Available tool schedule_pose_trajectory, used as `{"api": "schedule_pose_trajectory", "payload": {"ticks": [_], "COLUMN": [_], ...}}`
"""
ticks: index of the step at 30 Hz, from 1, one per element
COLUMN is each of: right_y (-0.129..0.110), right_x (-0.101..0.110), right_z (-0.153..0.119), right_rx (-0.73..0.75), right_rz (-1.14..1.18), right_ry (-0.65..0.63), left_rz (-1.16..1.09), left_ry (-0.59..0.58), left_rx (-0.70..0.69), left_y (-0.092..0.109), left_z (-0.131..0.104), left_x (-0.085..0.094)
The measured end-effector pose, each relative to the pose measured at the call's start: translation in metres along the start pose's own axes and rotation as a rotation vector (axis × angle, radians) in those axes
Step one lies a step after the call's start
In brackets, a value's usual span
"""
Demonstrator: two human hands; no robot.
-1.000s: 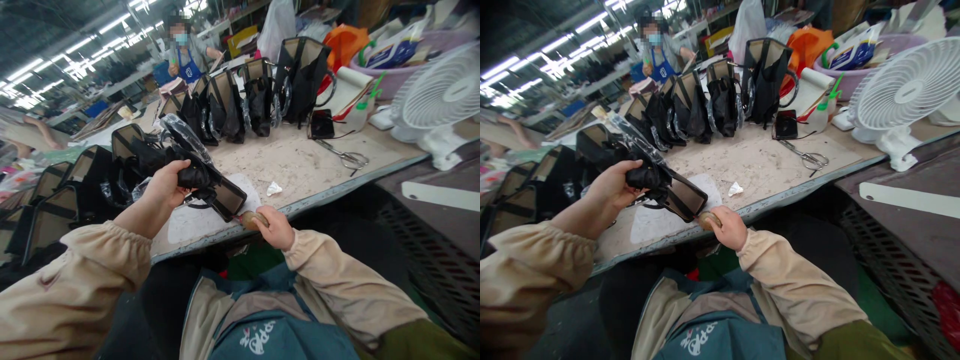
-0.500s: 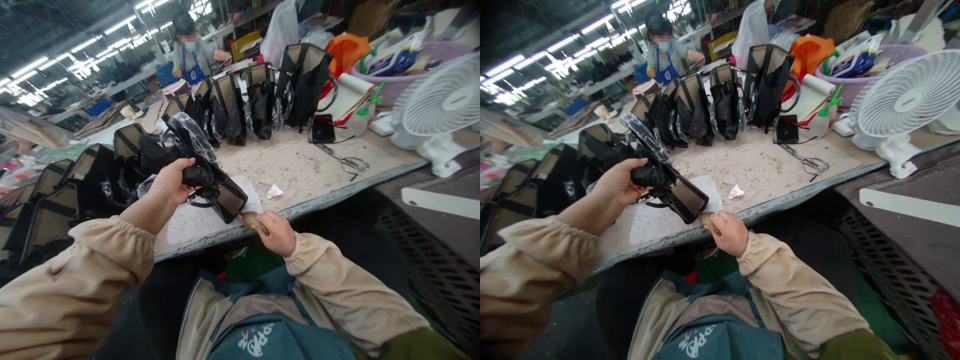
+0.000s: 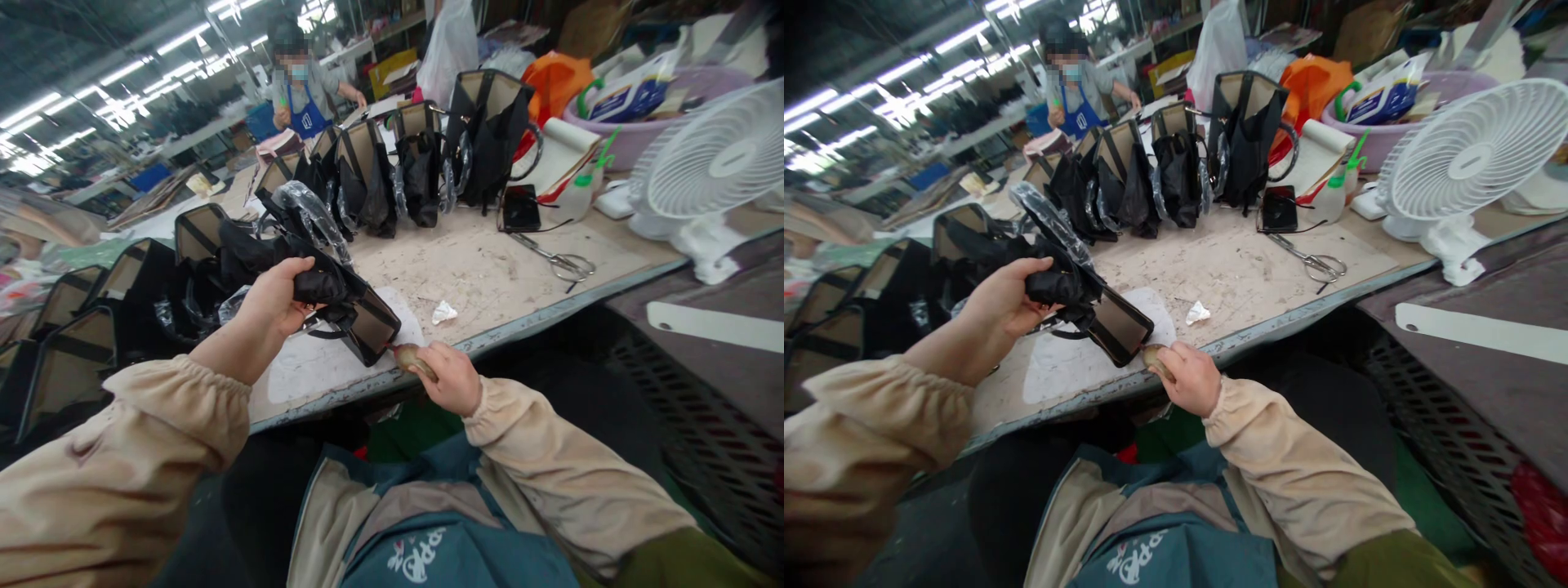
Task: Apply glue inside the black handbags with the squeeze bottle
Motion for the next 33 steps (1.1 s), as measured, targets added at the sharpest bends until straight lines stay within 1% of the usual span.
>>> {"api": "schedule_pose_trajectory", "payload": {"ticks": [3,7,10,14,20,25,28,31,33], "right_y": [0.006,0.004,0.003,0.004,0.001,0.000,-0.002,-0.004,-0.002], "right_x": [0.001,-0.007,-0.010,-0.007,-0.008,-0.014,-0.015,-0.012,-0.007], "right_z": [0.000,-0.001,-0.001,-0.001,-0.001,-0.001,-0.002,-0.003,-0.003], "right_rx": [-0.047,-0.082,-0.102,-0.134,-0.167,-0.150,-0.108,-0.048,-0.034], "right_rz": [0.051,0.155,0.205,0.234,0.249,0.256,0.225,0.153,0.095], "right_ry": [0.021,0.015,0.053,0.101,0.075,0.054,0.026,0.000,0.008], "left_rz": [0.043,0.044,0.052,0.038,0.043,0.038,0.039,0.043,0.047], "left_ry": [-0.019,-0.018,-0.024,-0.030,-0.039,-0.042,-0.035,-0.039,-0.046], "left_rx": [-0.041,-0.050,-0.050,-0.042,-0.036,-0.036,-0.039,-0.047,-0.053], "left_y": [0.003,0.003,0.003,0.002,0.001,0.000,0.001,0.001,0.001], "left_z": [0.001,0.002,0.001,0.001,0.002,0.002,0.002,0.002,0.002], "left_x": [-0.002,-0.002,-0.003,-0.005,-0.006,-0.006,-0.007,-0.008,-0.009]}}
Point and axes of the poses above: each hand's wrist, its own z-axis towards the middle knuckle, its own x-axis out of the back of the hand, y = z × x, the point moved 8 cm from there along z, towards the middle knuckle, and after that the axes turned 5 degrees about z, right-handed, at the moved point
